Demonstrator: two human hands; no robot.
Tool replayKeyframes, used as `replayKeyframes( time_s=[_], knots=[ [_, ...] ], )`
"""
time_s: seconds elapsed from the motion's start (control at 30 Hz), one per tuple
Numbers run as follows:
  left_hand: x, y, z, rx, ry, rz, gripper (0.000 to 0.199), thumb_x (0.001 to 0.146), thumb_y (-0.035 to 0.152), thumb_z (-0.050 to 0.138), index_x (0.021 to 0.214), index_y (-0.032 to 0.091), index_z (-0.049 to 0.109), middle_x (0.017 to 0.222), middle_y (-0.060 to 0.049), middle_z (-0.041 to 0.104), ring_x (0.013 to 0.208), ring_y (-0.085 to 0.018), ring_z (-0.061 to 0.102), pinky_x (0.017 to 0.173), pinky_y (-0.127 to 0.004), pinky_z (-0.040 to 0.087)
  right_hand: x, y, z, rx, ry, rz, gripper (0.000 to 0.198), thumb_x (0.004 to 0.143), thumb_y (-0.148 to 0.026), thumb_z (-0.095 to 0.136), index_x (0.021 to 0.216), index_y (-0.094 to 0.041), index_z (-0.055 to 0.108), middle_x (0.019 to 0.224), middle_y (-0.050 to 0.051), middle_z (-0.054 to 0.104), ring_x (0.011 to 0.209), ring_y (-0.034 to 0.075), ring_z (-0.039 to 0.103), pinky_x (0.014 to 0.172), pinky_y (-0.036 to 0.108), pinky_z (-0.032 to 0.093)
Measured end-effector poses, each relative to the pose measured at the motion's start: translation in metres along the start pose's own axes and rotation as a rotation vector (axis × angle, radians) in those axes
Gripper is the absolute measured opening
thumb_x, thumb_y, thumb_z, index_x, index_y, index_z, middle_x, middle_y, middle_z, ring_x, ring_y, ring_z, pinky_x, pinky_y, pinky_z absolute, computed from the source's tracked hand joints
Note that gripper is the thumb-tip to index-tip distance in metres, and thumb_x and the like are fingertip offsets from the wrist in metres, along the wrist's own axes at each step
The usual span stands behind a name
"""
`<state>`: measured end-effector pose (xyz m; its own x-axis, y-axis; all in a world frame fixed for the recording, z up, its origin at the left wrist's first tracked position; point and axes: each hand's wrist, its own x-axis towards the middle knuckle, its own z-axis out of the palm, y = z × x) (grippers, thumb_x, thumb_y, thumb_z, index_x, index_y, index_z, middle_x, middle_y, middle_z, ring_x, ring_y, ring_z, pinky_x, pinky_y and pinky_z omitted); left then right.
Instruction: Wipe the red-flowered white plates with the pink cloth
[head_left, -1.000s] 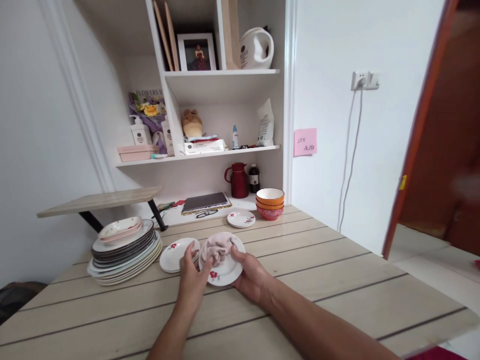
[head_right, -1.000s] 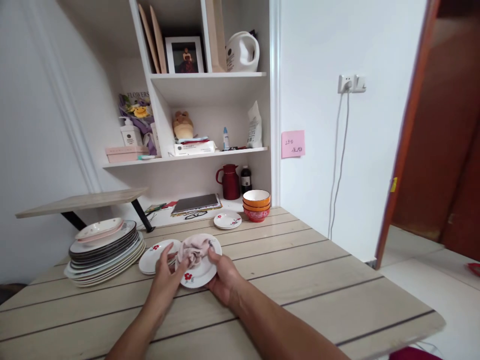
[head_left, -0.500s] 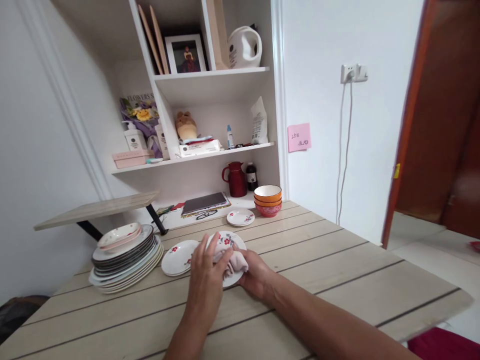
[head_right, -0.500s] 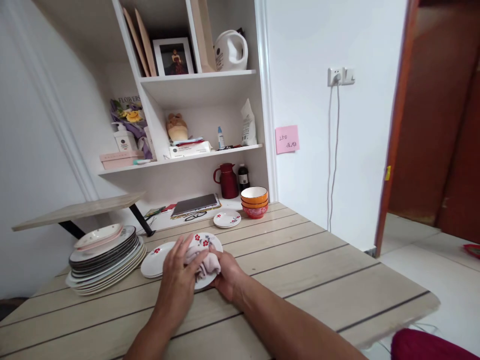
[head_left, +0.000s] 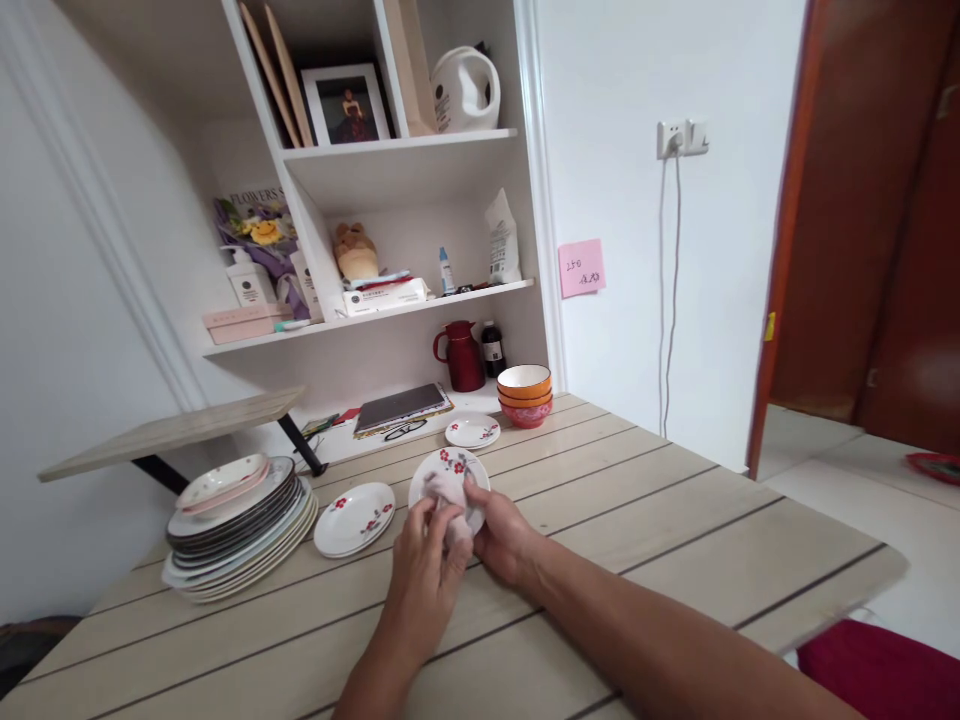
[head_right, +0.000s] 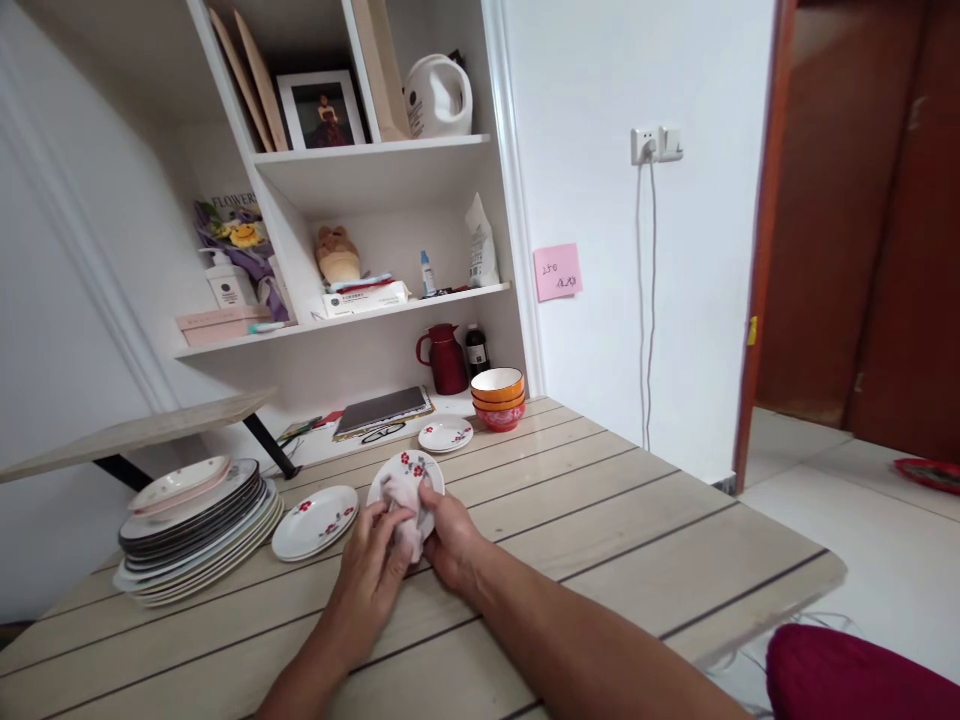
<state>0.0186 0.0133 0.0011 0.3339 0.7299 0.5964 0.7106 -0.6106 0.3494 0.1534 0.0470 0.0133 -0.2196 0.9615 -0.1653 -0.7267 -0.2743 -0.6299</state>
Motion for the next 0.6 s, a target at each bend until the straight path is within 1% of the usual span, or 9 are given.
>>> replayKeyframes(
  time_s=[0.07,0.17,0.23,0.3,0.37,0.43,0.5,0.53,0.6],
  knots=[
    [-0.001,0.000,0.004,0.040,0.007,-0.002,0.029,0.092,0.039,0.047,0.115,0.026,0.061,0.133,-0.011,0.048,0.123,-0.027,0.049,0.097,-0.049,0.044,0.000,0.000,-0.001,0.008,-0.010,0.004,0.034,0.095,-0.036,0.048,0.109,-0.009,0.064,0.094,0.011,0.074,0.078,0.019,0.068,0.075,0.030,0.052],
    [0.002,-0.003,0.008,0.115,0.060,-0.020,0.017,0.087,0.034,0.054,0.096,0.021,0.061,0.134,-0.013,0.049,0.122,-0.031,0.050,0.094,-0.052,0.044,-0.001,0.000,0.001,-0.036,-0.032,0.007,0.035,0.093,-0.040,0.053,0.107,-0.010,0.064,0.088,0.009,0.073,0.069,0.017,0.066,0.067,0.028,0.051],
    [0.005,-0.007,0.008,0.123,0.103,-0.021,0.010,0.088,0.027,0.051,0.088,0.021,0.059,0.128,-0.013,0.053,0.118,-0.029,0.053,0.092,-0.050,0.045,-0.003,-0.001,0.003,-0.051,-0.022,0.010,0.035,0.094,-0.041,0.052,0.108,-0.012,0.064,0.086,0.008,0.073,0.066,0.015,0.064,0.061,0.026,0.050],
    [0.007,-0.010,0.005,0.086,0.129,-0.003,0.012,0.090,0.023,0.046,0.088,0.021,0.057,0.119,-0.012,0.058,0.114,-0.027,0.056,0.091,-0.047,0.046,-0.006,-0.003,0.006,-0.060,0.011,0.033,0.037,0.096,-0.043,0.047,0.110,-0.013,0.064,0.088,0.008,0.074,0.069,0.016,0.066,0.061,0.026,0.050],
    [0.008,-0.012,0.002,0.042,0.155,0.010,0.014,0.091,0.024,0.045,0.099,0.020,0.057,0.114,-0.012,0.061,0.111,-0.026,0.058,0.091,-0.045,0.047,-0.008,-0.005,0.008,-0.074,0.040,0.047,0.040,0.097,-0.044,0.043,0.113,-0.013,0.063,0.094,0.009,0.074,0.075,0.017,0.067,0.064,0.028,0.052],
    [0.008,-0.012,0.000,0.017,0.181,0.004,0.030,0.091,0.026,0.047,0.121,0.019,0.051,0.121,-0.014,0.060,0.115,-0.026,0.057,0.095,-0.045,0.046,-0.010,-0.006,0.008,-0.093,0.037,0.045,0.041,0.097,-0.045,0.042,0.115,-0.014,0.063,0.098,0.010,0.074,0.079,0.018,0.068,0.068,0.030,0.053],
    [0.008,-0.012,-0.001,0.013,0.187,-0.013,0.048,0.092,0.027,0.047,0.139,0.020,0.039,0.130,-0.015,0.056,0.122,-0.026,0.053,0.099,-0.046,0.044,-0.010,-0.006,0.007,-0.107,0.022,0.030,0.042,0.096,-0.046,0.044,0.116,-0.015,0.063,0.102,0.010,0.074,0.082,0.019,0.069,0.070,0.031,0.053],
    [0.008,-0.012,-0.002,0.014,0.172,-0.018,0.053,0.092,0.027,0.047,0.143,0.021,0.035,0.133,-0.015,0.055,0.124,-0.026,0.052,0.101,-0.046,0.043,-0.009,-0.006,0.007,-0.114,0.022,0.024,0.042,0.096,-0.047,0.045,0.116,-0.015,0.063,0.103,0.010,0.074,0.083,0.019,0.069,0.071,0.031,0.053],
    [0.009,-0.012,-0.003,0.012,0.113,-0.013,0.053,0.093,0.027,0.046,0.144,0.024,0.037,0.131,-0.012,0.057,0.122,-0.025,0.052,0.101,-0.046,0.043,-0.009,-0.005,0.006,-0.128,0.034,0.013,0.042,0.095,-0.049,0.047,0.116,-0.016,0.064,0.104,0.010,0.074,0.083,0.019,0.069,0.070,0.030,0.053]
  ],
)
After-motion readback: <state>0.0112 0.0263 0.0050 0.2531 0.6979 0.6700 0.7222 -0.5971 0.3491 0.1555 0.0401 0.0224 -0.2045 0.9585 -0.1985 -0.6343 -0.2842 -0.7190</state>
